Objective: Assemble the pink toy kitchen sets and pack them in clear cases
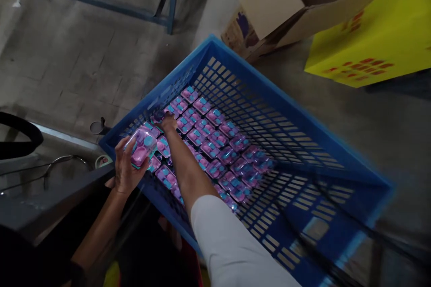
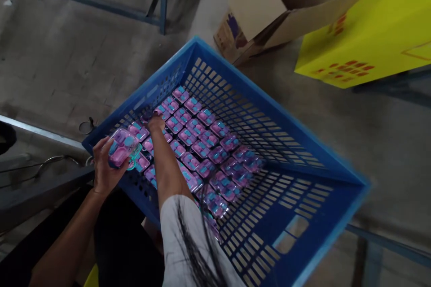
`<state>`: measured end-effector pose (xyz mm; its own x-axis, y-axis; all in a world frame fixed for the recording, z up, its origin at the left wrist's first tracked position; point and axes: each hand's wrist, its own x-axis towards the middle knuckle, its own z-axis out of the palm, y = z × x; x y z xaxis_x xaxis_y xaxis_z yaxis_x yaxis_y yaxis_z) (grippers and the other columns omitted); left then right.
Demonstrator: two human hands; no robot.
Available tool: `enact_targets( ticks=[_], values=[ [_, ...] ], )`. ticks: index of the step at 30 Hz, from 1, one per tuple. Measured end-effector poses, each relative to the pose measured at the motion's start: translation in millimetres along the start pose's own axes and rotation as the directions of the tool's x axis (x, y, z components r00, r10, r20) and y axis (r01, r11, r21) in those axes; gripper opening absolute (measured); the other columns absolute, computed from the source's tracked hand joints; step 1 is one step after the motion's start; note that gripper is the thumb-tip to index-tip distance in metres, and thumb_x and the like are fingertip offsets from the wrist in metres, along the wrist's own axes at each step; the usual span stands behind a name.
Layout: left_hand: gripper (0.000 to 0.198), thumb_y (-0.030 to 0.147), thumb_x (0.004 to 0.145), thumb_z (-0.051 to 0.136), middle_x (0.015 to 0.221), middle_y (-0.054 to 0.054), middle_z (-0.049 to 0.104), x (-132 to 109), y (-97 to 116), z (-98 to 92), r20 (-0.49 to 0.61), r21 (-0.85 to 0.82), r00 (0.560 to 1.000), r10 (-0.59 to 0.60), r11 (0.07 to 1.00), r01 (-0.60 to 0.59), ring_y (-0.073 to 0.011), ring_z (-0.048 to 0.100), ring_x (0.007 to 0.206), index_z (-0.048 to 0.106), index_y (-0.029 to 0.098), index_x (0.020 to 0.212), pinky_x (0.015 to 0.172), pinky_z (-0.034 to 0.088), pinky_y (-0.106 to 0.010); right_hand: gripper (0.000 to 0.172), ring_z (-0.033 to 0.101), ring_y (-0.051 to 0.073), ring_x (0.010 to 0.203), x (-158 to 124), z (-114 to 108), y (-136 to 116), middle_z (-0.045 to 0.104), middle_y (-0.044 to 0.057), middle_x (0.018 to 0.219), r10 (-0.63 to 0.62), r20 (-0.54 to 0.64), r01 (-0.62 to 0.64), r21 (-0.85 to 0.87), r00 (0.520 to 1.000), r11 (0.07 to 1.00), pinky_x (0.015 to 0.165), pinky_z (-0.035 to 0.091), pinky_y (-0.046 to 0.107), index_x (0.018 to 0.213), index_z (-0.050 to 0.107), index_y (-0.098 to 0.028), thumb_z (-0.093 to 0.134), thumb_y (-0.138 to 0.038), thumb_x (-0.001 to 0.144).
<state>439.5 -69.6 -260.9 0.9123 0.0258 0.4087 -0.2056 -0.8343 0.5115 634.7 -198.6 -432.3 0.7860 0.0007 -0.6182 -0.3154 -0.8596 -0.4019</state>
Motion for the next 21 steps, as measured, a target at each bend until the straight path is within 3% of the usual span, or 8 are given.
enact_targets(
  ticks=[4,10,16,21],
  values=[
    [0.078,0.027,0.079,0.079,0.138,-0.013,0.048,-1,2,-0.9,0.020,-0.027,1.000,0.002,1.000,-0.002,-0.0291,0.054,0.128,0.040,0.026,0.147,0.104,0.052,-0.047,0.106,0.056,0.039,0.130,10,-2,10,0.047,0.028,0.147,0.018,0.075,-0.015,-0.030,0.997,0.999,0.102,0.050,0.052,0.150,0.038,-0.013,0.065,-0.080,0.073],
    [0.077,0.025,0.078,0.079,0.137,-0.013,0.048,-5,8,10.3,0.049,-0.098,0.999,-0.016,0.995,0.020,-0.0298,0.052,0.130,0.041,0.026,0.146,0.108,0.048,-0.048,0.094,0.049,0.037,0.138,-4,-15,41,0.047,0.024,0.150,-0.156,0.078,0.156,0.011,0.985,0.988,0.114,0.039,0.050,0.155,0.033,-0.014,0.050,-0.077,0.087],
    [0.078,0.026,0.079,0.078,0.138,-0.013,0.046,-3,26,25.5,0.086,-0.144,0.996,0.023,0.990,-0.010,-0.0296,0.050,0.130,0.039,0.028,0.146,0.108,0.049,-0.051,0.078,0.041,0.029,0.146,-7,-26,33,0.050,0.013,0.153,-0.337,0.101,0.331,0.078,0.936,0.941,0.122,0.029,0.041,0.146,0.050,-0.016,0.072,-0.057,0.083],
    [0.075,0.027,0.080,0.077,0.139,-0.015,0.045,-3,30,26.8,0.120,-0.162,0.992,0.045,0.986,-0.025,-0.0303,0.049,0.132,0.041,0.025,0.146,0.108,0.047,-0.051,0.084,0.046,0.032,0.141,-3,-46,33,0.054,0.012,0.150,-0.387,0.150,0.362,0.170,0.910,0.916,0.120,0.033,0.044,0.142,0.055,-0.018,0.082,-0.057,0.073]
  ],
)
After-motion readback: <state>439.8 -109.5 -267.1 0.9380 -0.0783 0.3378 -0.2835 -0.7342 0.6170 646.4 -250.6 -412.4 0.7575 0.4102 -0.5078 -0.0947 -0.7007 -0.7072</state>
